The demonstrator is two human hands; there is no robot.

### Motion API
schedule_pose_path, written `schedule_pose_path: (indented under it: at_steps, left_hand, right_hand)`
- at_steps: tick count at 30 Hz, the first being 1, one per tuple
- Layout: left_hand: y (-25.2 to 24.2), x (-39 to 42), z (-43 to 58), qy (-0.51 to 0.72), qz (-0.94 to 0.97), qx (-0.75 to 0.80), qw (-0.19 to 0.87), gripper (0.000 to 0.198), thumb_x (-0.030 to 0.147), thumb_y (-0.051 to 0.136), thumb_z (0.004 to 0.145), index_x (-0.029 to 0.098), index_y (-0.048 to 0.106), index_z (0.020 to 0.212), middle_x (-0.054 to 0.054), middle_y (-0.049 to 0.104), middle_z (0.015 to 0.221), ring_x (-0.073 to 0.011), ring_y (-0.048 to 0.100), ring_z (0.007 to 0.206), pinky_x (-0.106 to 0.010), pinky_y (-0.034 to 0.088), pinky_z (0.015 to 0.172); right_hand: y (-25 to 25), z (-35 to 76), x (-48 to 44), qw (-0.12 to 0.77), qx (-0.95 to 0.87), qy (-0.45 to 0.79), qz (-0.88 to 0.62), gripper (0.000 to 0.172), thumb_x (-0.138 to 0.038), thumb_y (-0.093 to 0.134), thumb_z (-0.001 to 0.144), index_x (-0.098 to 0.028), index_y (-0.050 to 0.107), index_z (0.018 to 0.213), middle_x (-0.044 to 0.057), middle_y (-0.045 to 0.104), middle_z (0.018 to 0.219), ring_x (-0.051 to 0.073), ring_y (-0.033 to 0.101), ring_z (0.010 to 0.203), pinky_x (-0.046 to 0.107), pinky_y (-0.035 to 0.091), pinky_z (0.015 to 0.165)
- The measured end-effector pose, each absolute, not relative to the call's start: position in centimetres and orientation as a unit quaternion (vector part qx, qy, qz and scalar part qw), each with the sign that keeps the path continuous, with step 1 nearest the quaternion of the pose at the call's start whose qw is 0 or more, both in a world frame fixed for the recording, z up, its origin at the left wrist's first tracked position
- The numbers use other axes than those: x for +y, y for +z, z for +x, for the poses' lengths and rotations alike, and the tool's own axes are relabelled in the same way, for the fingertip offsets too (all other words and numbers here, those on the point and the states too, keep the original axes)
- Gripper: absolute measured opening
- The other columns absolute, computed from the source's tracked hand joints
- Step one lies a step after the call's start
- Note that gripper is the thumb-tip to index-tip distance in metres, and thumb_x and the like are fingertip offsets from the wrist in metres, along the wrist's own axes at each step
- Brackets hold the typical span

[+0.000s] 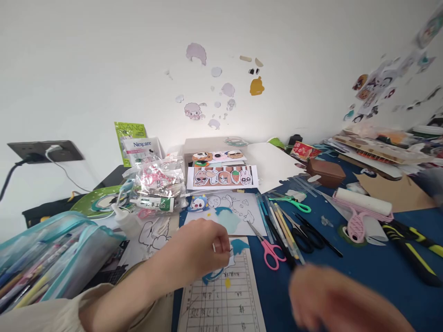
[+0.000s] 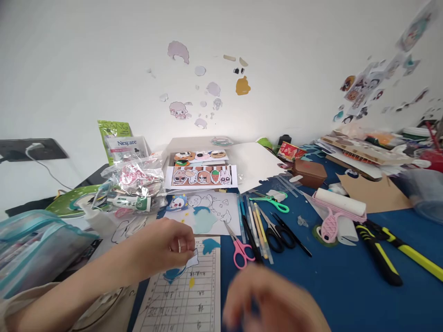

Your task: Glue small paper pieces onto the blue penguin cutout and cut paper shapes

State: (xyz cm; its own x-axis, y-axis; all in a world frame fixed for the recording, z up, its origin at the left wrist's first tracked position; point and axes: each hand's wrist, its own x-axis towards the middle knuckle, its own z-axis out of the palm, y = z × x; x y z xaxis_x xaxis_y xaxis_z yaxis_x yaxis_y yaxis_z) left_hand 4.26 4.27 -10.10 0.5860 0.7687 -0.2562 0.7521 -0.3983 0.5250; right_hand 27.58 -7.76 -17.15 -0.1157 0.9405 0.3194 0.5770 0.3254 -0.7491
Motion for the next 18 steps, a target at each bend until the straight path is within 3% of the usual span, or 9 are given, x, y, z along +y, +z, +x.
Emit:
schedule_pose_path:
  at_steps: [3,5,8,12,18]
  left_hand:
    - [-10.2,4.4,4.1,-0.006,0.843,0.457,0.285,0.018,0.022,0.052,0.069,0.022,0.07,0.072,-0.002,0.073,0.074,-0.0172,0.065,0.065,-0.026,0.042,0.056]
    - [-10.2,4.5,4.1,-0.02,0.846,0.463,0.265,0.018,0.019,0.052,0.069,0.022,0.069,0.07,-0.002,0.075,0.075,-0.0183,0.066,0.066,-0.026,0.042,0.057]
    - [-10.1,4.6,3.9,-0.033,0.85,0.477,0.221,0.019,0.017,0.051,0.069,0.023,0.068,0.066,-0.004,0.075,0.075,-0.0219,0.067,0.07,-0.029,0.04,0.058]
    - [-10.2,5.0,3.7,-0.033,0.851,0.497,0.164,0.021,0.017,0.047,0.072,0.022,0.067,0.067,-0.008,0.073,0.075,-0.0278,0.066,0.07,-0.032,0.035,0.056]
    - [-10.5,5.6,3.5,-0.007,0.848,0.51,0.143,0.022,0.018,0.043,0.074,0.024,0.063,0.066,-0.005,0.067,0.066,-0.0232,0.061,0.062,-0.03,0.031,0.055]
  right_hand:
    - [-13.8,26.7,-1.0,0.272,-0.748,0.171,-0.581,0.016,-0.025,0.053,0.096,-0.024,0.069,0.093,0.002,0.073,0.093,0.015,0.068,0.076,0.024,0.055,0.063]
    - [-13.1,26.1,3.6,0.203,-0.766,0.123,-0.597,0.017,-0.015,0.056,0.091,-0.021,0.071,0.086,0.003,0.074,0.09,0.017,0.069,0.08,0.026,0.055,0.067]
    - [-14.0,25.5,8.2,0.131,-0.796,0.082,-0.585,0.01,-0.018,0.059,0.092,-0.016,0.069,0.092,0.005,0.072,0.094,0.018,0.067,0.086,0.034,0.055,0.079]
    - [-15.9,25.2,9.7,0.048,-0.83,0.033,-0.555,0.023,-0.031,0.058,0.095,-0.016,0.062,0.113,0.007,0.064,0.113,0.019,0.065,0.095,0.04,0.055,0.082]
    - [-17.1,25.2,9.6,0.0,-0.845,-0.028,-0.533,0.023,-0.03,0.058,0.095,-0.015,0.062,0.112,0.008,0.065,0.113,0.019,0.065,0.095,0.04,0.055,0.083]
